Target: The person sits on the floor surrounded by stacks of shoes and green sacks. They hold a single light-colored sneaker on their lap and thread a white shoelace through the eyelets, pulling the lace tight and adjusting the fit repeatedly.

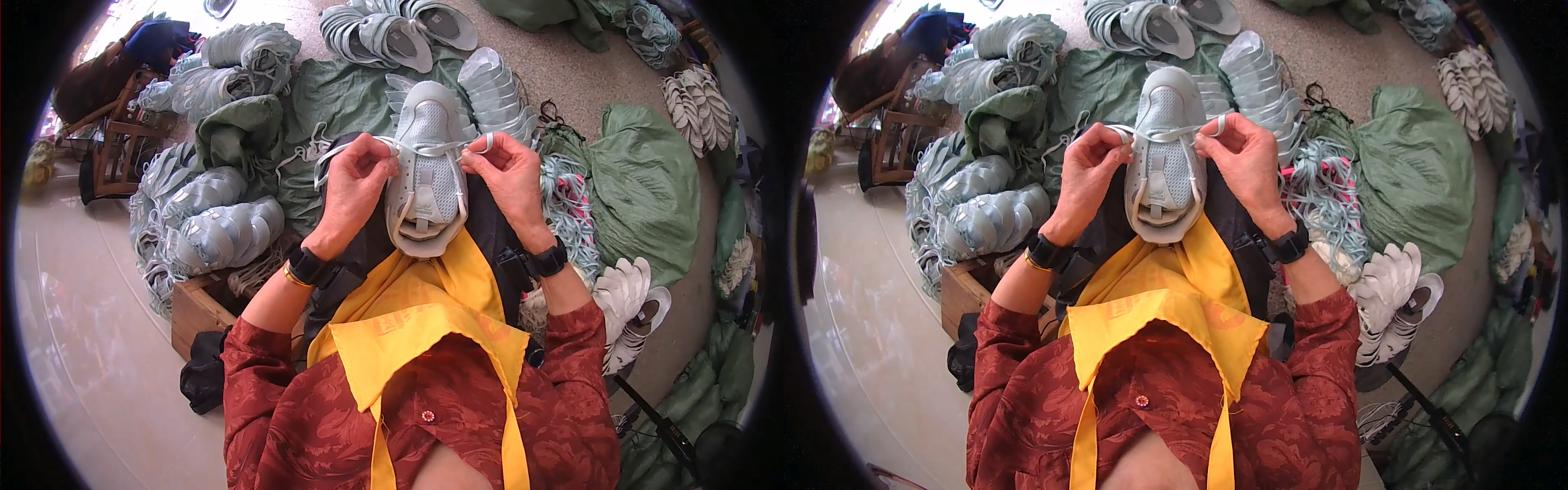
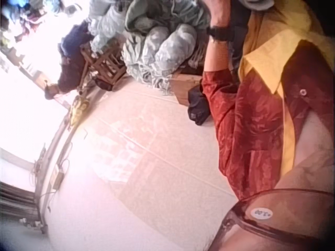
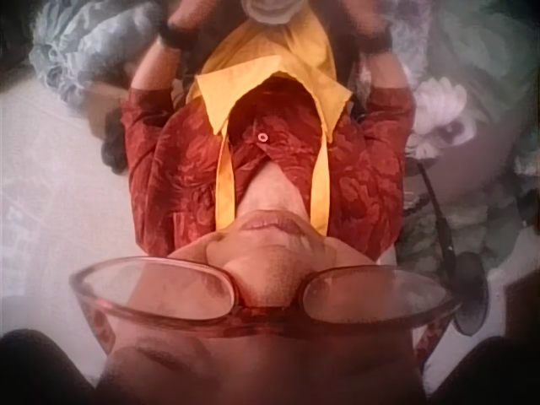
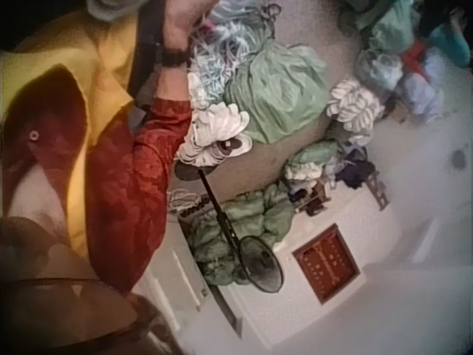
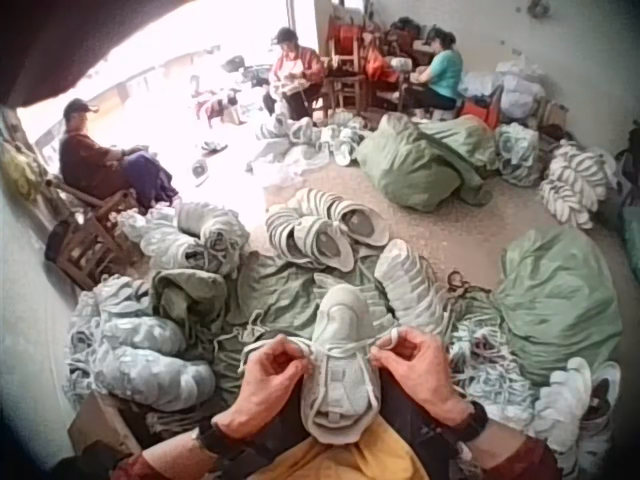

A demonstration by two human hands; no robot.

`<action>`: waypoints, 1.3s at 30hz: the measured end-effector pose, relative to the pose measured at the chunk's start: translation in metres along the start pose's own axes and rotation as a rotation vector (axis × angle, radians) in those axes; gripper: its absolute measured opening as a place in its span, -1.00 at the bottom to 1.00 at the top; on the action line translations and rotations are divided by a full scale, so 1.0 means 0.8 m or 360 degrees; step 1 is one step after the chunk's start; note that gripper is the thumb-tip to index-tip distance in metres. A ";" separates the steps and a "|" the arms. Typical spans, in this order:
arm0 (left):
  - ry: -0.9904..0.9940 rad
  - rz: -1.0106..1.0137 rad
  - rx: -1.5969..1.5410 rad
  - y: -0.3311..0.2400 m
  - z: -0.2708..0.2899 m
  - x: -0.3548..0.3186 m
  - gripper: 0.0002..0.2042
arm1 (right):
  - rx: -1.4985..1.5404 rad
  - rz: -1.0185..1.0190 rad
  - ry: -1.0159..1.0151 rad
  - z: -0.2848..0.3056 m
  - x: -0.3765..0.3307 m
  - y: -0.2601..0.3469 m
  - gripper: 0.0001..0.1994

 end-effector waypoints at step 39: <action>-0.0160 -0.0544 0.1068 -0.049 -0.034 -0.005 -0.88 | -0.0496 0.0087 0.0010 -0.014 -0.003 0.001 -0.90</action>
Point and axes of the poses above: each hand's wrist, its own x-axis towards the middle knuckle, its own z-axis out of the back of the hand, y = z × x, the point moved 7 cm from there along x, towards the middle knuckle, and after that the axes turned 6 degrees about -z, right-handed, at the moved point
